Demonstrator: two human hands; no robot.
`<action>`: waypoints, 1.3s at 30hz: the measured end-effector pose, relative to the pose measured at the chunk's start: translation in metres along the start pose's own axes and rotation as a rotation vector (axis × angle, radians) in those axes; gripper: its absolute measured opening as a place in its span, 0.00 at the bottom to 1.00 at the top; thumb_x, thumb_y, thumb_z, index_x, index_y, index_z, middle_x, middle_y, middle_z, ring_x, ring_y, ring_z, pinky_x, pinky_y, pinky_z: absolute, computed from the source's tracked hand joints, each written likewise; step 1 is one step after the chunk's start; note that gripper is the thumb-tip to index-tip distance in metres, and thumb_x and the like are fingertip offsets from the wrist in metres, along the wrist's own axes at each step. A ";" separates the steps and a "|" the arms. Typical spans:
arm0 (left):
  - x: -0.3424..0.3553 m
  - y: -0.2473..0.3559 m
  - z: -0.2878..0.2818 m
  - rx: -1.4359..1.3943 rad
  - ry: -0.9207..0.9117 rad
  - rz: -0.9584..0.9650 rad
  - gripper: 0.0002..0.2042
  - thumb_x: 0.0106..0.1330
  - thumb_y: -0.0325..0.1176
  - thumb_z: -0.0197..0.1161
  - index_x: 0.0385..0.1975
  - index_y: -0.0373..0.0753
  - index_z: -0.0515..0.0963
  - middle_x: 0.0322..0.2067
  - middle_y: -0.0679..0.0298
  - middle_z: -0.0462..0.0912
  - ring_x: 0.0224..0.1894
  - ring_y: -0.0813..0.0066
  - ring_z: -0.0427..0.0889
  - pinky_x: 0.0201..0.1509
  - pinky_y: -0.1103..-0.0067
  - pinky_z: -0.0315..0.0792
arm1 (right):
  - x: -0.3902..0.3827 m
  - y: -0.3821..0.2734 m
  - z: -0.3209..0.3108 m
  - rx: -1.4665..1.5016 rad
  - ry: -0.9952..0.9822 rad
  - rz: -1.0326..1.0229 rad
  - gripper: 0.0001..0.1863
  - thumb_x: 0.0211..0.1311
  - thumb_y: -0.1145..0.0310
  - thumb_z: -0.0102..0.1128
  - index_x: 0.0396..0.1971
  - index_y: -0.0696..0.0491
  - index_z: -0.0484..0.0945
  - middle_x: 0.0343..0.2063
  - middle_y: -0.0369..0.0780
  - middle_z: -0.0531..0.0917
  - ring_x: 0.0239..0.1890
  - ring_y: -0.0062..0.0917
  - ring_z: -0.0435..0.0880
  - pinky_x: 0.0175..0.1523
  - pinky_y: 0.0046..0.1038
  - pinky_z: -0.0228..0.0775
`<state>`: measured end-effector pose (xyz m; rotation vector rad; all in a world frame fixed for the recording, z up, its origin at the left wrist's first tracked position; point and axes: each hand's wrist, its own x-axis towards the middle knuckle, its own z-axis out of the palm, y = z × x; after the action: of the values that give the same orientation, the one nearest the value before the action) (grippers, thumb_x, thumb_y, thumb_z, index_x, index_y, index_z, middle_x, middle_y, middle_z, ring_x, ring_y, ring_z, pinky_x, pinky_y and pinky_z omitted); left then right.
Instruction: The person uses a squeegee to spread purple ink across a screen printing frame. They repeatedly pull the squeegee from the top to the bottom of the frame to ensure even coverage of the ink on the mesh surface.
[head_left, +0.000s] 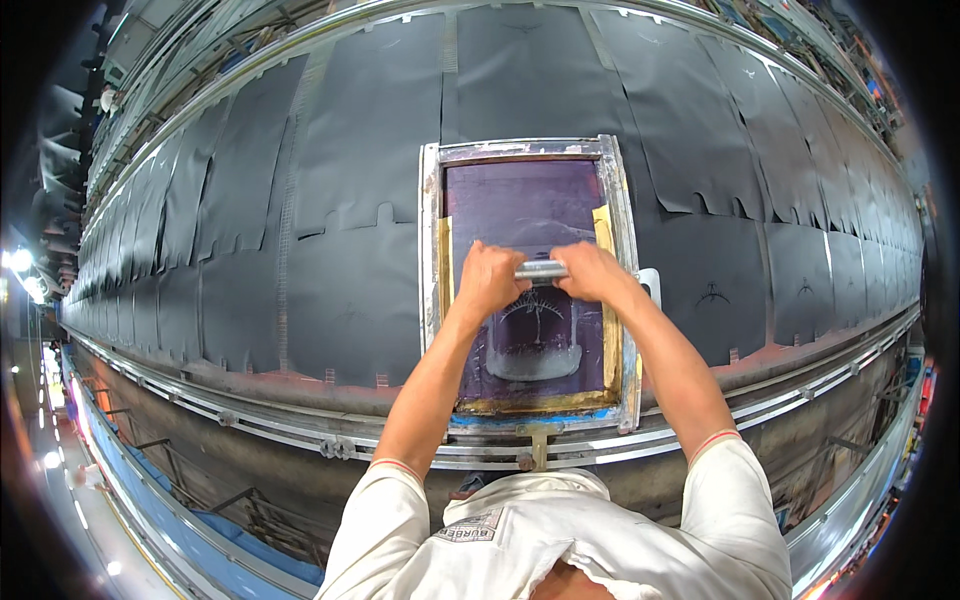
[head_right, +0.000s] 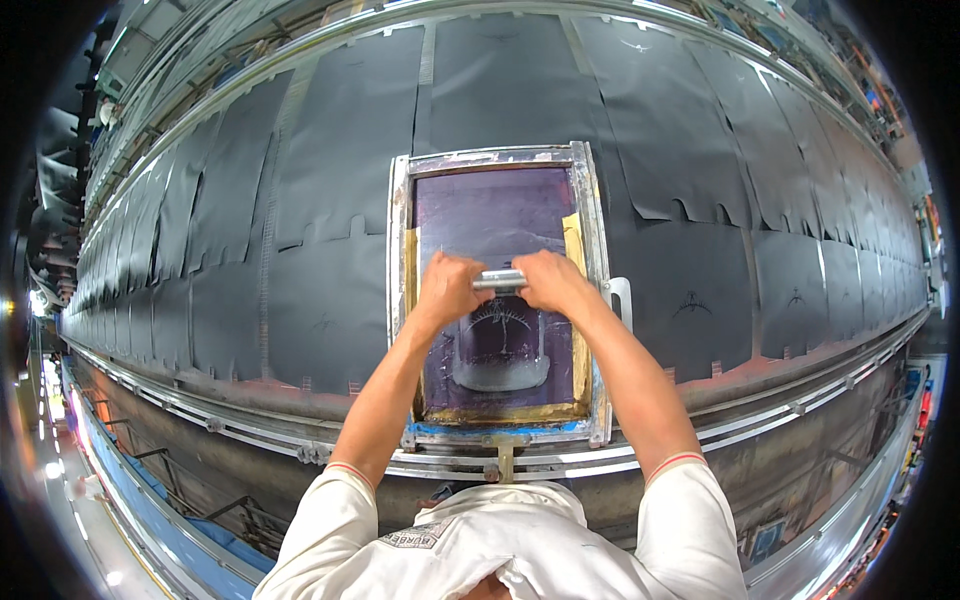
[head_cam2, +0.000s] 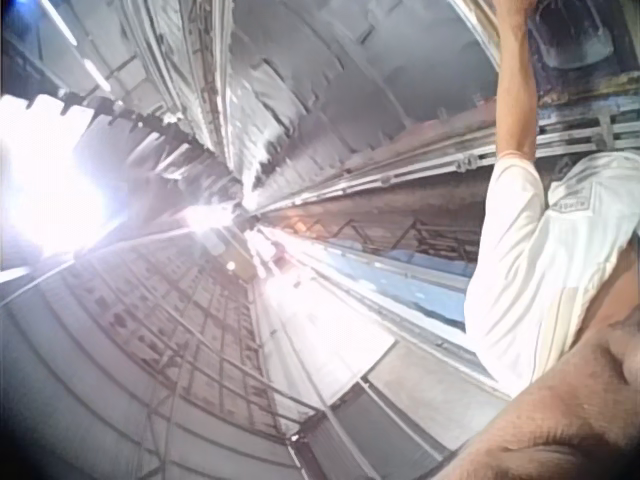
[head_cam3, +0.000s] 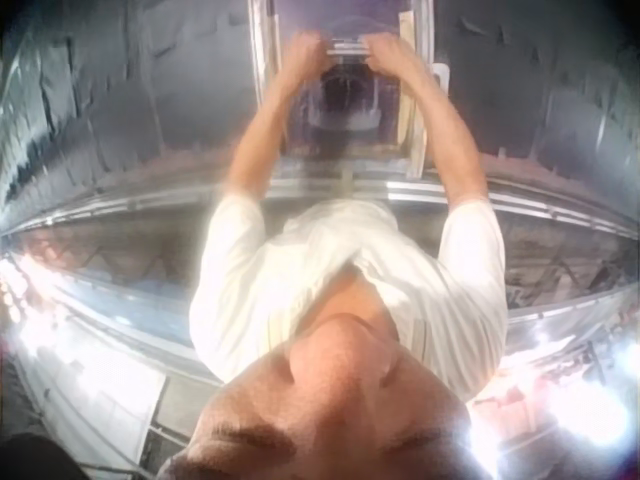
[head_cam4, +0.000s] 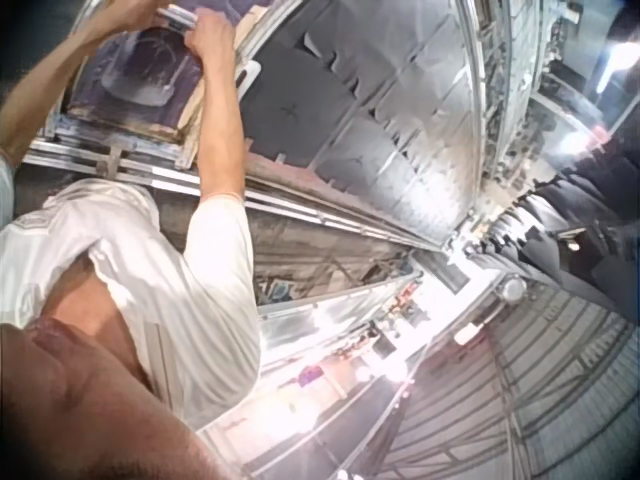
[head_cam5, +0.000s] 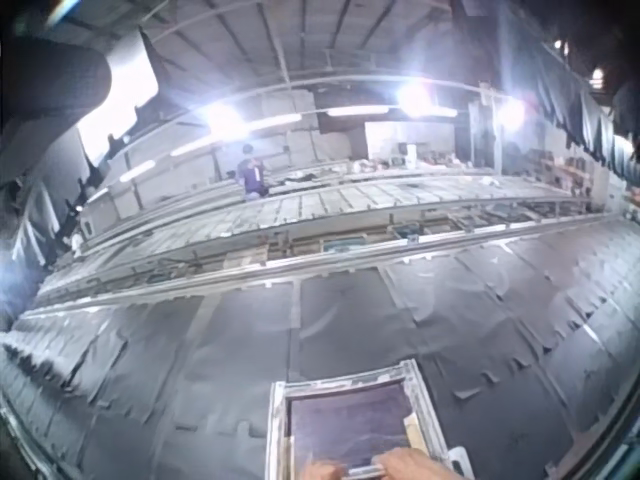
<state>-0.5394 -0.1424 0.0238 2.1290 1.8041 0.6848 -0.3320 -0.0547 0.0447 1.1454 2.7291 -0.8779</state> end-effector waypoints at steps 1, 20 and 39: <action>-0.017 0.008 0.005 0.016 -0.019 0.009 0.12 0.45 0.36 0.81 0.27 0.43 0.85 0.25 0.60 0.85 0.32 0.57 0.84 0.44 0.64 0.67 | -0.016 -0.007 0.007 0.001 -0.019 0.008 0.09 0.55 0.67 0.70 0.34 0.51 0.81 0.34 0.47 0.87 0.41 0.48 0.87 0.46 0.47 0.78; -0.003 0.000 -0.012 -0.067 -0.035 -0.023 0.11 0.50 0.31 0.77 0.35 0.43 0.88 0.34 0.59 0.88 0.39 0.55 0.84 0.49 0.62 0.72 | -0.087 0.108 0.047 0.572 0.779 0.602 0.14 0.71 0.58 0.63 0.35 0.55 0.81 0.24 0.44 0.84 0.29 0.37 0.85 0.38 0.37 0.73; -0.215 0.109 -0.040 0.062 0.127 -0.096 0.21 0.42 0.27 0.76 0.41 0.47 0.86 0.42 0.72 0.85 0.49 0.69 0.79 0.54 0.70 0.68 | -0.131 0.019 0.038 0.964 0.768 0.396 0.12 0.76 0.64 0.60 0.33 0.55 0.75 0.21 0.30 0.74 0.22 0.11 0.67 0.26 0.23 0.58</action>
<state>-0.4922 -0.3774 0.0726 2.0637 2.0044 0.7646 -0.2302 -0.1476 0.0381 2.4997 2.2645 -2.1199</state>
